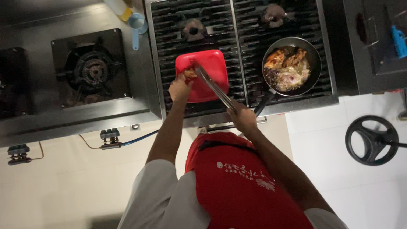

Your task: The person chops a red onion on a green cutting board and places the pieces into a small bowl. They then move to the stove and use tongs to transfer fried food from a pan to a red plate. Finally, they wash their hands at the sink.

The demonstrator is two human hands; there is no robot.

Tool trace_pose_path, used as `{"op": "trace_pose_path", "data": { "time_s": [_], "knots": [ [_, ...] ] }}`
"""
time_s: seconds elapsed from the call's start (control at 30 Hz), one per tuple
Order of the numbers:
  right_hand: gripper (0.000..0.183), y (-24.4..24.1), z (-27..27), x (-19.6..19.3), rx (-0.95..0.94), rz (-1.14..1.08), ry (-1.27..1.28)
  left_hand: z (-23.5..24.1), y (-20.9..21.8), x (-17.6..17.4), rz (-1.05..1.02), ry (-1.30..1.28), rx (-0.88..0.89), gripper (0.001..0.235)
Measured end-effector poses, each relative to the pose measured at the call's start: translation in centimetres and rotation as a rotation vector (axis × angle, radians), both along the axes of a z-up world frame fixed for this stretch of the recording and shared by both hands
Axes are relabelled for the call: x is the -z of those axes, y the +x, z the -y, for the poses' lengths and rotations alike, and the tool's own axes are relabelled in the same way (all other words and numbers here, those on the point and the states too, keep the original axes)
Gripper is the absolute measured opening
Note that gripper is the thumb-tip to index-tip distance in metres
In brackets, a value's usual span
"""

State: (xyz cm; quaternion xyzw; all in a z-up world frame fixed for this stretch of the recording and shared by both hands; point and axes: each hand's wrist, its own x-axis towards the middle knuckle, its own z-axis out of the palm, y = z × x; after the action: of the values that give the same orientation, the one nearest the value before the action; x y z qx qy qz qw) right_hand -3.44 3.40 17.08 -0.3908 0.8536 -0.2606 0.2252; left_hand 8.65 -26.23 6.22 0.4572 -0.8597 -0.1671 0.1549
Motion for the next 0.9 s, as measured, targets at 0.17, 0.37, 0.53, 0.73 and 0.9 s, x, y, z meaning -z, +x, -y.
{"op": "trace_pose_path", "data": {
  "time_s": [0.17, 0.37, 0.53, 0.73, 0.9],
  "knots": [
    [0.055, 0.4, 1.2, 0.3, 0.002, -0.014, 0.01, 1.2, -1.5, 1.1, 0.155, 0.034, -0.094, 0.043],
    [0.057, 0.6, 1.2, 1.7, 0.011, 0.0, 0.094, 1.9, -1.8, 2.6, 0.062, 0.128, -0.16, 0.031],
    [0.058, 0.7, 1.1, 2.6, -0.038, -0.073, 0.085, 1.7, -1.8, 3.2, -0.063, 0.134, -0.182, 0.032],
    [0.056, 1.0, 0.9, 2.7, -0.052, -0.07, 0.114, 3.6, -0.9, 3.1, 0.057, 0.112, -0.023, 0.026],
    [0.056, 1.2, 0.8, 2.3, -0.055, -0.097, 0.068, 5.1, -0.3, 3.4, 0.128, 0.005, 0.186, 0.025]
  ]
}}
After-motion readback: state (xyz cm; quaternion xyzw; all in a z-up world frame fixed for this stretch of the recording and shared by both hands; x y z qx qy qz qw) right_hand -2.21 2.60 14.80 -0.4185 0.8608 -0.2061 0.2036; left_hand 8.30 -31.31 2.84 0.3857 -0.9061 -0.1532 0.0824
